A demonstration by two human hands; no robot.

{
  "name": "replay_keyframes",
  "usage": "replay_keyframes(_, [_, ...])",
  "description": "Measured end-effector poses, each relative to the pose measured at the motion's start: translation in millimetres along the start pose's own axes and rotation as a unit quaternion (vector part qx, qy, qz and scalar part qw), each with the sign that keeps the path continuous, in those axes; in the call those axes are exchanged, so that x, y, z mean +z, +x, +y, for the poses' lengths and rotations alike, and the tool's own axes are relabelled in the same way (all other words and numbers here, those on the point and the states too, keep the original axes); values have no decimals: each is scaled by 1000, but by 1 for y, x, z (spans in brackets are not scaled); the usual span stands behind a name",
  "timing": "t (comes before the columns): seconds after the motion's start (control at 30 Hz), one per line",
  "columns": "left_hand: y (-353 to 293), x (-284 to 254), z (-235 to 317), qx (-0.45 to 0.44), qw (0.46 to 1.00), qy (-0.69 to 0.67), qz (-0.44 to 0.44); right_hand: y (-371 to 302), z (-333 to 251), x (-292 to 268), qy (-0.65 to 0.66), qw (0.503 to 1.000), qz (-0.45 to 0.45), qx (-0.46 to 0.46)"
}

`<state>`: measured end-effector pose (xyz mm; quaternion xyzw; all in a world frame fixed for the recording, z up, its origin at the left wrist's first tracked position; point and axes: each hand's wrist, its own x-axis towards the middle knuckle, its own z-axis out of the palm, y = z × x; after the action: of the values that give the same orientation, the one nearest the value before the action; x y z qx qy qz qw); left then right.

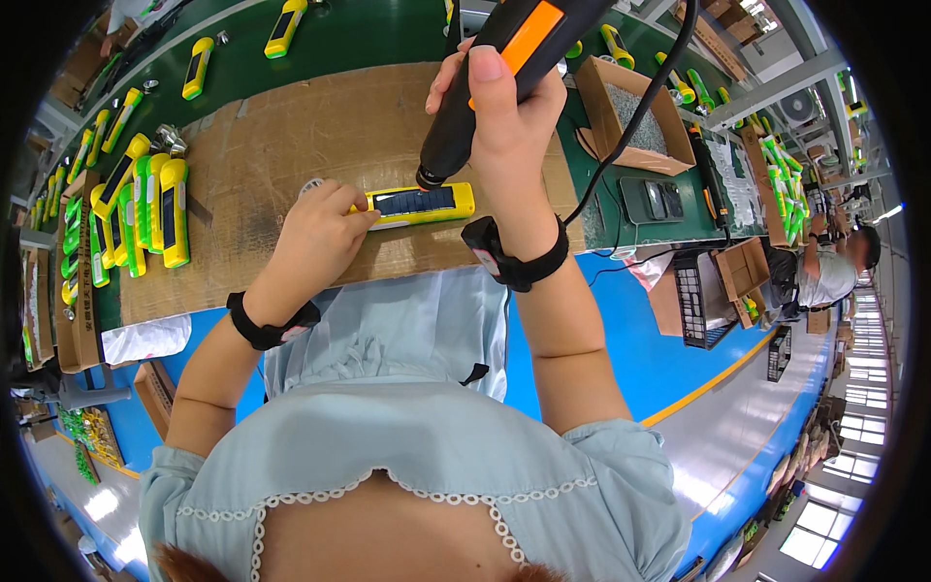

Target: Use an electric screwdriver to assemble components of yellow flashlights on an assembly line.

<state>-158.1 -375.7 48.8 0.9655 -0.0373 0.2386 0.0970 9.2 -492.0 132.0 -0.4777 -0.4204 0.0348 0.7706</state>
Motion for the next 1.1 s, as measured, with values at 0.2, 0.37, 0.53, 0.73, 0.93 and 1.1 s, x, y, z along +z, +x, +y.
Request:
replay_keyframes(0.2, [0,1,-1,-9,1000,9,-9,-2,0,3,3,1000,-8,6])
replay_keyframes(0.37, [0,3,1,-16,1000,3,-6,-1,2,6,2,1000,-18,4])
replay_keyframes(0.53, [-1,2,2,-43,999,-29,11,-4,4,8,25,999,-25,1])
replay_keyframes(0.73, [1,2,-2,-129,989,-61,36,-7,7,28,55,998,-11,21])
replay_keyframes(0.93, [-10,23,-1,-160,982,-98,1,-7,14,37,59,997,-40,34])
replay_keyframes(1.1, [-13,25,0,-155,983,-95,35,-8,15,40,70,996,-31,49])
